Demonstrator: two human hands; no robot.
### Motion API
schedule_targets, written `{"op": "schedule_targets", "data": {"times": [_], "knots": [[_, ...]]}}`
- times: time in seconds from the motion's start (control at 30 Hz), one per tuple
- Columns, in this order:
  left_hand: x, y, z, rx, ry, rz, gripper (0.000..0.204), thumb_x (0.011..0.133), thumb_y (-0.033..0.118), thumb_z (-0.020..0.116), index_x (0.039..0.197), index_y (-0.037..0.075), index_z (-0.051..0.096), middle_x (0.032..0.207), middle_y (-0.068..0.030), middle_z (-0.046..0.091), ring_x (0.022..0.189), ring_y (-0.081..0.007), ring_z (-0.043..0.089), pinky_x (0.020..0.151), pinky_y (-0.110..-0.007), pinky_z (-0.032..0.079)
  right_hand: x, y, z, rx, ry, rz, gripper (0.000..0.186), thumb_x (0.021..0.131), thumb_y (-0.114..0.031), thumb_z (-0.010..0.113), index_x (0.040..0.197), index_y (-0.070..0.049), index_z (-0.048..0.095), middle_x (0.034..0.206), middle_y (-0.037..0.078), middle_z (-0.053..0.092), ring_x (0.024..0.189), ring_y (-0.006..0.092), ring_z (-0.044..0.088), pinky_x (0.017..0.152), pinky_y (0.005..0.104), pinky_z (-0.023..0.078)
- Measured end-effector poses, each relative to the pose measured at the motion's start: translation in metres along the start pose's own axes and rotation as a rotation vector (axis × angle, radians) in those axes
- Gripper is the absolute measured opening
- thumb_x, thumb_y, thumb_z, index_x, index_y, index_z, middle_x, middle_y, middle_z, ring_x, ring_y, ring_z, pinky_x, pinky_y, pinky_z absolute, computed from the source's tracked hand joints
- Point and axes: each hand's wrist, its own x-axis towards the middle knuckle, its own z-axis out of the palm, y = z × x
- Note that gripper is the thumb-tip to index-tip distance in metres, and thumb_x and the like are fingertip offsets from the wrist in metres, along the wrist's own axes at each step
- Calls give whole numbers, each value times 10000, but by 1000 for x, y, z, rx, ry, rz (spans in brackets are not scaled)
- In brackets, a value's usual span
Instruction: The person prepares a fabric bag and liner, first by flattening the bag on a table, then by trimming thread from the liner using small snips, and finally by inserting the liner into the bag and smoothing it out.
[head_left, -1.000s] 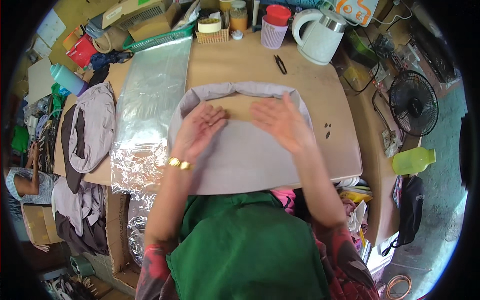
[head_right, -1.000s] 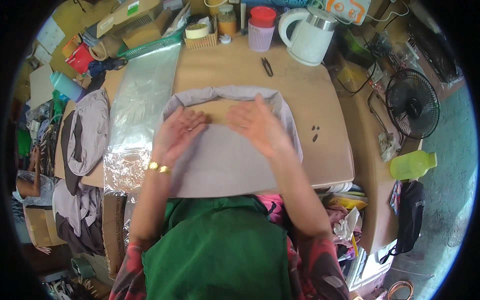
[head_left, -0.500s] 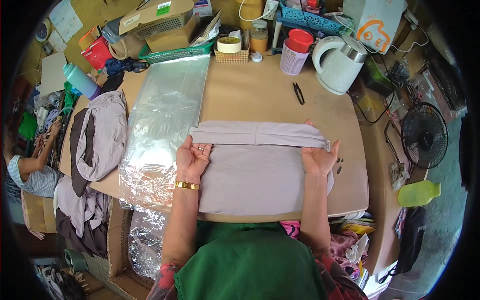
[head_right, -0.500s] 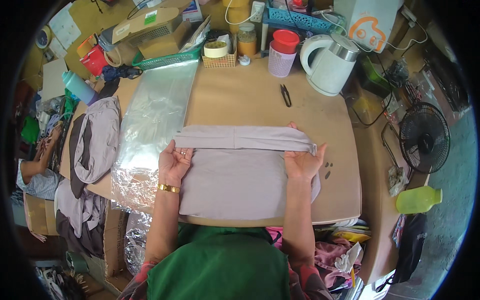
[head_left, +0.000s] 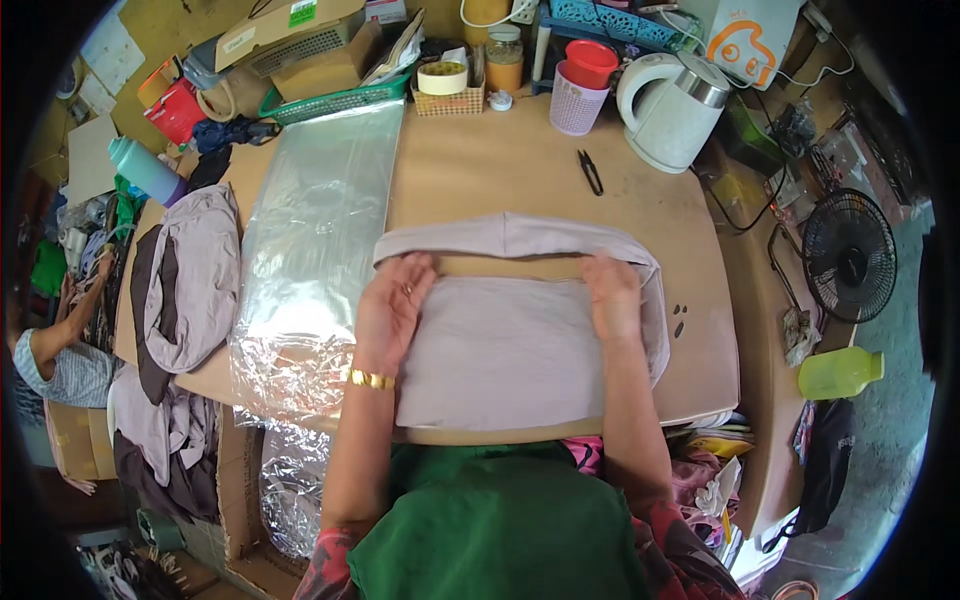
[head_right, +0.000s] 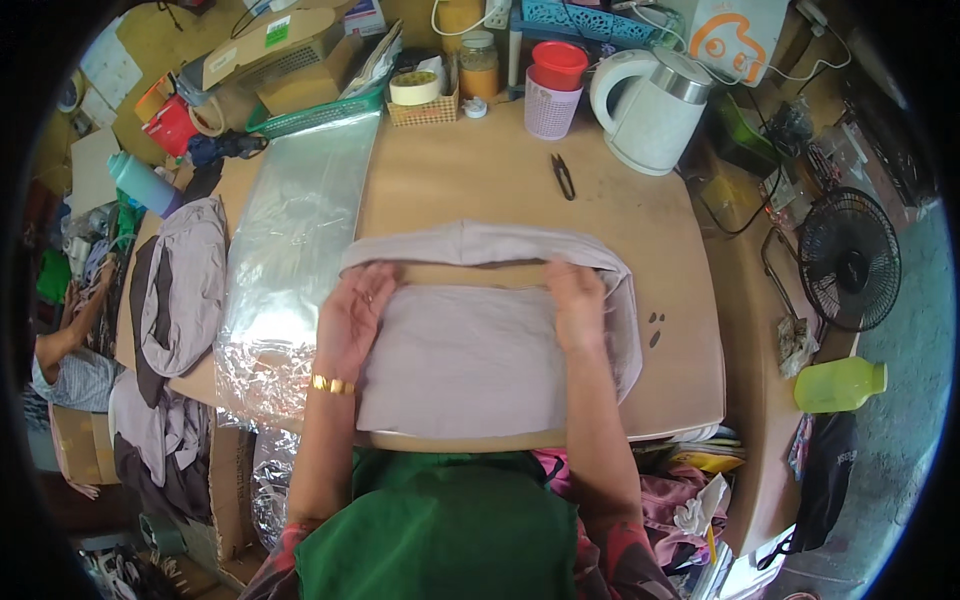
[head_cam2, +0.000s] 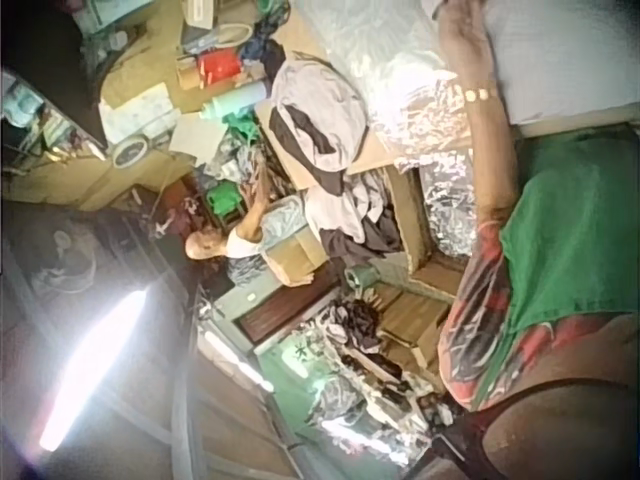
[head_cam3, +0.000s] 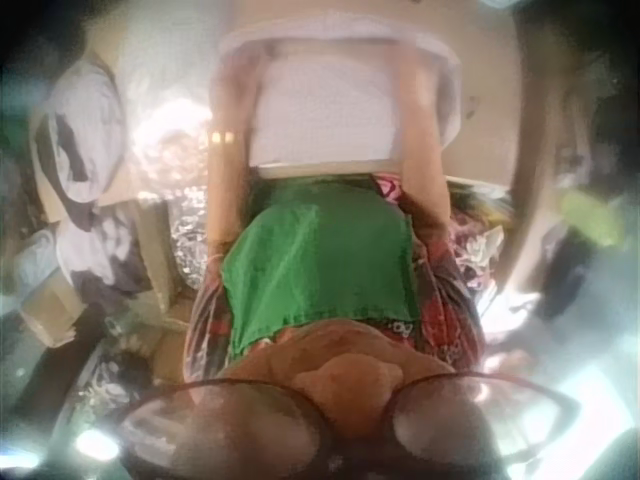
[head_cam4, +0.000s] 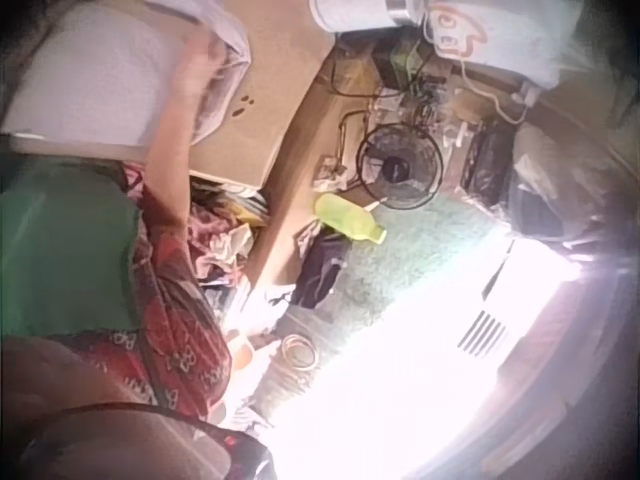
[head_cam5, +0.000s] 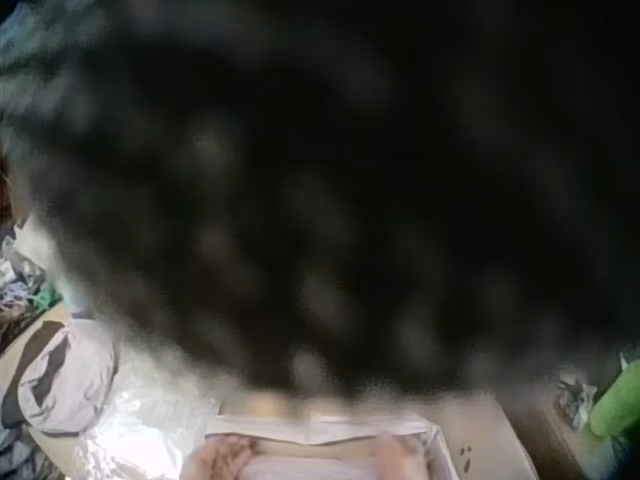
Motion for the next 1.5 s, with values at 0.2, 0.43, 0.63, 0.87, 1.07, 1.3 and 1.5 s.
{"op": "schedule_targets", "data": {"times": [0.2, 0.43, 0.63, 0.87, 1.07, 1.3, 1.5], "knots": [[-75, -49, 57, 2019, -526, 359, 662, 908, 294, 530, 1467, 59, 267, 1495, -166, 310, 1372, -380, 294, 1108, -562, 190, -53, -14, 62, -1172, -358, -721, 686, 817, -205, 667, 1402, 5, 376, 1432, 221, 393, 1348, 319, 365, 1094, 530, 246], [-94, -51, 42, 2059, -503, 359, 796, 856, 426, 566, 1462, 20, 248, 1531, -181, 211, 1410, -371, 200, 1099, -617, 126, -68, -53, -10, -1711, -212, -595, 719, 791, -393, 667, 1364, -28, 430, 1472, 197, 330, 1405, 336, 242, 1085, 655, 119], [-88, -53, 90, 2226, -662, 407, 592, 840, 241, 598, 1353, 3, 424, 1442, -184, 364, 1359, -336, 321, 1081, -580, 240, -113, -46, -10, -1561, -316, -463, 712, 796, -507, 620, 1358, -97, 468, 1472, 193, 329, 1393, 392, 235, 1098, 644, 92], [16, -140, 141, 1809, -1034, 750, 541, 913, 327, 497, 1379, 59, 433, 1462, -85, 392, 1394, -304, 277, 1100, -632, 102, -113, -28, -25, -1549, -386, -375, 797, 835, -606, 515, 1406, -65, 391, 1466, 246, 297, 1399, 442, 172, 1112, 629, 75], [29, -143, 139, 1865, -967, 771, 540, 930, 413, 456, 1402, 152, 431, 1513, -36, 316, 1424, -259, 214, 1098, -646, 75, -114, -31, -25, -1528, -349, -363, 821, 834, -600, 531, 1430, -66, 347, 1481, 225, 283, 1407, 422, 165, 1108, 627, 99], [-70, -81, 91, 1632, -1306, 769, 569, 895, 314, 520, 1417, 132, 387, 1512, -83, 311, 1416, -314, 222, 1099, -636, 93, -126, -36, -54, -1558, -282, -450, 779, 765, -556, 630, 1413, -175, 424, 1502, 179, 286, 1399, 416, 203, 1095, 632, 129], [-44, 70, -15, 2042, 85, 1193, 517, 768, 156, 656, 1260, 58, 529, 1402, -231, 391, 1244, -416, 414, 1077, -551, 250, -123, -48, -61, -1628, -392, -480, 760, 765, -516, 654, 1419, -211, 416, 1512, 173, 268, 1399, 415, 200, 1103, 616, 127]]}}
